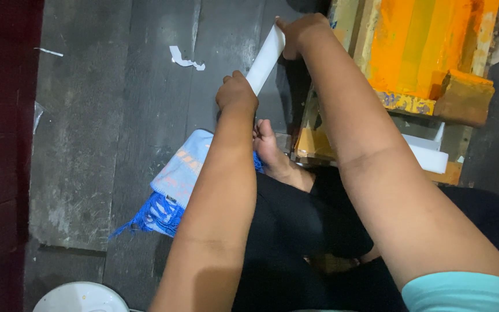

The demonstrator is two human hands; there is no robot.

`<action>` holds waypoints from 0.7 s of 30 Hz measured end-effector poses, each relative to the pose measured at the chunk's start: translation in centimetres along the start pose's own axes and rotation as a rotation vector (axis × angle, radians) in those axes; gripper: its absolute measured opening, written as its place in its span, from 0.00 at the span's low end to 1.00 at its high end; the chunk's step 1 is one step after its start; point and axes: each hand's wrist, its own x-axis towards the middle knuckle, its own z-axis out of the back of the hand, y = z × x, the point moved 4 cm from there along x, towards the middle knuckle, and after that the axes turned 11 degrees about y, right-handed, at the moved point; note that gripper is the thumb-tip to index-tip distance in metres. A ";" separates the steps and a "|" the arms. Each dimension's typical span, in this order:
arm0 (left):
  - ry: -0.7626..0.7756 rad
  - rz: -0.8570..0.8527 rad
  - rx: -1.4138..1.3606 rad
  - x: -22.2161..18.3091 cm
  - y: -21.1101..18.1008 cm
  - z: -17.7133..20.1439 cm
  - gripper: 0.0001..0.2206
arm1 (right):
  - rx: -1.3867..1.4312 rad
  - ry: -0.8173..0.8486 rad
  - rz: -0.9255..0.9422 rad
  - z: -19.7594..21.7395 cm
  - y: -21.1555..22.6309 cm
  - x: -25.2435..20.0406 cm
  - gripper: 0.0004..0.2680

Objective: Preparing a screen printing frame by spreading ink and applying masking tape to the edges.

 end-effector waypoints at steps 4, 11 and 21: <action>0.022 -0.008 -0.001 -0.9 -0.2 0.6 0.30 | -0.010 -0.015 0.019 0.1 -0.1 0.3 0.35; 0.056 -0.001 0.021 -1.5 -0.5 0.9 0.34 | -0.001 -0.061 0.062 0.0 0.1 0.4 0.35; 0.104 0.017 0.011 -3.3 -0.7 1.9 0.33 | 0.041 -0.040 0.072 0.4 0.2 -0.8 0.34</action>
